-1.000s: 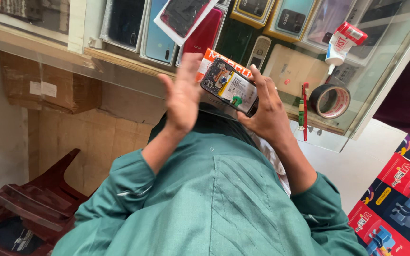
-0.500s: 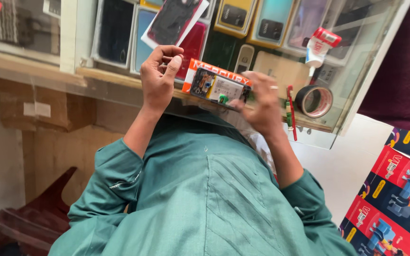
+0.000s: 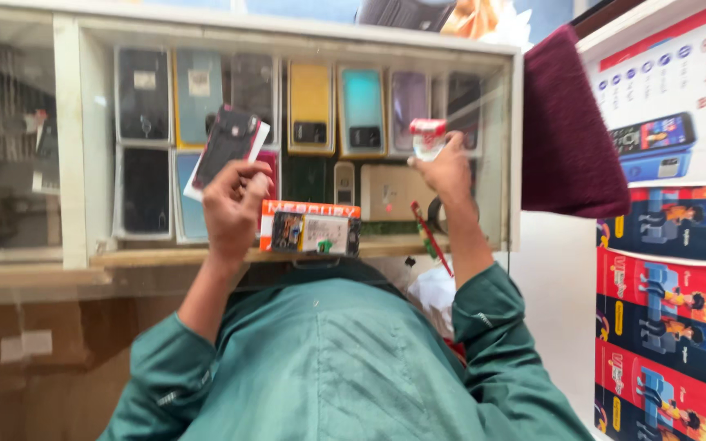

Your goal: The person disassembles a smartphone at a glass display counter, using a screwdriver to remove screws and prying open the back cover and battery compartment by hand. They handle the internal frame, reposition the phone, and then apply liquid from a red-capped bottle onto the separated back cover.

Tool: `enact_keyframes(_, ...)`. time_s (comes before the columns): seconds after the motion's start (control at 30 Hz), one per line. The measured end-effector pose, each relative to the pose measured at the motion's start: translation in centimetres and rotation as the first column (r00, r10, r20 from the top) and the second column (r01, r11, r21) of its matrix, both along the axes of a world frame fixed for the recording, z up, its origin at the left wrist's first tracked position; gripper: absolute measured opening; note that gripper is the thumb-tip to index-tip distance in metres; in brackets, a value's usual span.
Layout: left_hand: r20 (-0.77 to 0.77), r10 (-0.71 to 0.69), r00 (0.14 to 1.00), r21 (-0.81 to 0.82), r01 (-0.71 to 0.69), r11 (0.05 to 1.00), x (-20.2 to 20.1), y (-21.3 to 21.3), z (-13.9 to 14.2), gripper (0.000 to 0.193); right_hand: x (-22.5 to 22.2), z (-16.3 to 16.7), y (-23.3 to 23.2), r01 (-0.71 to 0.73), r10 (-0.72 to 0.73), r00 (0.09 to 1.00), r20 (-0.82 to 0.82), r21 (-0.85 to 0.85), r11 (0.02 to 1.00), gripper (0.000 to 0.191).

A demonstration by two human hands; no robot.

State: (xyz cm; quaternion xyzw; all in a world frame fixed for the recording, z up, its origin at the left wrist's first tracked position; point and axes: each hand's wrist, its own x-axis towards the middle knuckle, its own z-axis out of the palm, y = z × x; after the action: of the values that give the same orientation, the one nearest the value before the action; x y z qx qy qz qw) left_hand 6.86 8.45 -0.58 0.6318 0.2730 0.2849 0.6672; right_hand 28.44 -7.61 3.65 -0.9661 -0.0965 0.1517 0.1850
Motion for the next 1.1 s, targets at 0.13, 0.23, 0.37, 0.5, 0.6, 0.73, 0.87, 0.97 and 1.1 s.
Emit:
enact_keyframes(0.13, -0.043, -0.065, 0.997, -0.056, 0.063, 0.996, 0.2, -1.7, -1.3, 0.014, 0.6, 0.3, 0.5, -0.057, 0.058, 0.998, -0.021, 0.072, 0.996, 0.062)
enact_keyframes(0.23, -0.025, -0.127, 0.992, -0.088, 0.124, 0.988, 0.3, -3.1, -2.4, 0.015, 0.8, 0.0, 0.5, 0.04, -0.004, 0.996, -0.085, 0.421, 0.906, 0.034)
enact_keyframes(0.37, -0.053, -0.214, 0.975, -0.124, 0.207, 0.971, 1.1, -4.8, -3.1, 0.017, -1.2, -1.4, -0.9, 0.535, 0.008, 0.821, -0.571, 0.774, 0.339, 0.032)
enact_keyframes(0.5, 0.015, -0.239, 0.971, -0.222, 0.237, 0.946, 2.6, -6.1, -3.2, 0.034, -5.1, -3.2, -1.7, 0.673, 0.174, 0.69, -0.703, 0.711, 0.203, 0.031)
enact_keyframes(0.6, 0.051, -0.312, 0.949, -0.227, 0.315, 0.921, 3.2, -7.2, -3.5, 0.041, -7.7, -4.3, -1.4, 0.64, 0.112, 0.718, -0.687, 0.714, 0.285, 0.04)
enact_keyframes(0.73, 0.017, -0.204, 0.979, 0.067, 0.203, 0.977, 2.7, -8.6, -4.2, 0.029, -8.8, -4.8, -2.5, 0.51, 0.37, 0.744, -0.557, 0.831, 0.225, 0.043)
enact_keyframes(0.87, 0.016, -0.113, 0.993, 0.177, 0.108, 0.978, 2.4, -9.0, -4.8, 0.017, -8.2, -5.2, -3.1, 0.52, 0.398, 0.693, -0.601, 0.8, 0.3, 0.04)
enact_keyframes(0.97, 0.007, -0.11, 0.994, 0.265, 0.104, 0.959, 2.6, -9.1, -4.8, 0.016, -8.0, -5.5, -3.0, 0.488, 0.442, 0.675, -0.591, 0.807, 0.333, 0.041)
enact_keyframes(1.1, -0.193, -0.112, 0.975, 0.199, 0.151, 0.968, 2.5, -8.5, -4.4, 0.017, -8.0, -5.5, -2.3, 0.314, 0.439, 0.759, -0.481, 0.86, 0.402, 0.05)
